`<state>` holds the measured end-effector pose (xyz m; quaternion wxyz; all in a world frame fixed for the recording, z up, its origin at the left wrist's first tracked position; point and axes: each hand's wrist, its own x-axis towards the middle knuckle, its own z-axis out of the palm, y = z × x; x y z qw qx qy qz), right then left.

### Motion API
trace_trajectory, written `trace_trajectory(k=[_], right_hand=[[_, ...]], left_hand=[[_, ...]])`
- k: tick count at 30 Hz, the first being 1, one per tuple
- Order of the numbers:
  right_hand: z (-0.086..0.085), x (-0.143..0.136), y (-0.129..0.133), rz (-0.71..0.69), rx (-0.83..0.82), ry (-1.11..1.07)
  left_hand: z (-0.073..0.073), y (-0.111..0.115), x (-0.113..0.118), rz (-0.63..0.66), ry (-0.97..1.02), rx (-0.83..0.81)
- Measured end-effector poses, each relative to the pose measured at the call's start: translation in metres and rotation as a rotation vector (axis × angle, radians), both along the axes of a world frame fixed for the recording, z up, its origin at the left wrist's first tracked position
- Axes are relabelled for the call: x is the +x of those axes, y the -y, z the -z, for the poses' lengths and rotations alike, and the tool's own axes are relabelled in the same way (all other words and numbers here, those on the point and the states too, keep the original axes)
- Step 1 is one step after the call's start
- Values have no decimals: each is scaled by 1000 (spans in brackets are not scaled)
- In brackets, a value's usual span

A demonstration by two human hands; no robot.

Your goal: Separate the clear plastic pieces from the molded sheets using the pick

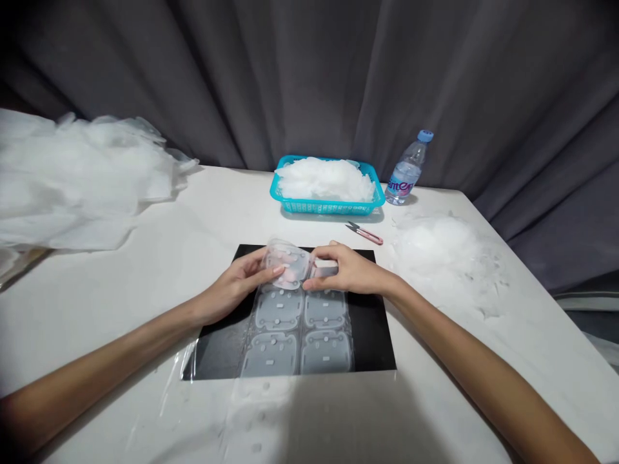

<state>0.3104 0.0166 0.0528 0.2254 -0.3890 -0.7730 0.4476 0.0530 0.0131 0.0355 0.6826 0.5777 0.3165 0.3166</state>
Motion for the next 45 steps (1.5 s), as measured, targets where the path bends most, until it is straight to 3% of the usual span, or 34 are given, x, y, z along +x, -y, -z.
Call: trace_trajectory(k=[8,17,24,29,32,36,39,45], right_hand=[[7,-9,3,-19,46,-67],[7,-13,12,18,83,-27],[14,-19,13,66,297,117],[28,-24,5,206,424,272],[24,-18,2,170,368,263],[7,-5,1,24,231,119],[-2,0,2,-12,137,33],[3,-1,2,8,136,-24]], left_hand=[[5,-1,1,-72,1,39],[0,5,5,-124,-208,71],[-1,4,8,-110,-171,41],[-6,6,11,-18,-150,16],[-6,3,7,4,-164,34],[-2,-5,1,26,-160,37],[0,-6,0,28,-166,24],[-6,0,5,10,-191,68]])
